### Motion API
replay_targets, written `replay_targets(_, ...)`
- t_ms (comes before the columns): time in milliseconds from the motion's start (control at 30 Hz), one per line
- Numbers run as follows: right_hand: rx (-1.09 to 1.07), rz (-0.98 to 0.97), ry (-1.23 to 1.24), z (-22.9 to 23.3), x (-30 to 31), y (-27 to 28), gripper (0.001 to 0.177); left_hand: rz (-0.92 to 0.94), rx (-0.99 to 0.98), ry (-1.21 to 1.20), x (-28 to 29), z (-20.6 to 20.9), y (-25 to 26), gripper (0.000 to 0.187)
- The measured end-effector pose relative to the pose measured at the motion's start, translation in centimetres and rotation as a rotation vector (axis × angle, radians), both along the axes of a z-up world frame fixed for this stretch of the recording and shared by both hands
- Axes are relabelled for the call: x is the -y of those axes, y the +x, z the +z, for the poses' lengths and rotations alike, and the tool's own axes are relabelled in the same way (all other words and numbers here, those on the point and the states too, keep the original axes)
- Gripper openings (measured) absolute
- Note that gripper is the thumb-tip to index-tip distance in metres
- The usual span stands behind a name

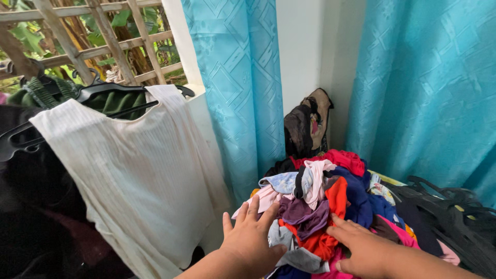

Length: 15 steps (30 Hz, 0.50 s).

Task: The person hangs a dark jacket, a white sleeveless top, and a blue sweatshirt on hangers along a balcony railing. They then use a blue radial drying rack to hang several small garments, including socks and underwear, using clips.

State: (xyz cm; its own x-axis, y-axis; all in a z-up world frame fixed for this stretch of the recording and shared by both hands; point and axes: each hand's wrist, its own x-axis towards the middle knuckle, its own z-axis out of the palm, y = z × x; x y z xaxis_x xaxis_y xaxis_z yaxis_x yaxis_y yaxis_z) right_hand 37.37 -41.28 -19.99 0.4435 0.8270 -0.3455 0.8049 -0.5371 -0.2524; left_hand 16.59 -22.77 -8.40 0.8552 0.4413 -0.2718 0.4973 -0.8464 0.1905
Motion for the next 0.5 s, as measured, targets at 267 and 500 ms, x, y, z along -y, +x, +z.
replay_targets(267,-0.064,-0.145,0.066,1.4,-0.5,-0.5,0.068,-0.069,-0.054,-0.048,-2.1,0.6,2.5,0.089)
replay_targets(500,-0.006,-0.135,0.179,0.9,-1.6,0.0,0.024,-0.087,-0.062,-0.145,-3.9,1.6,3.8,0.083)
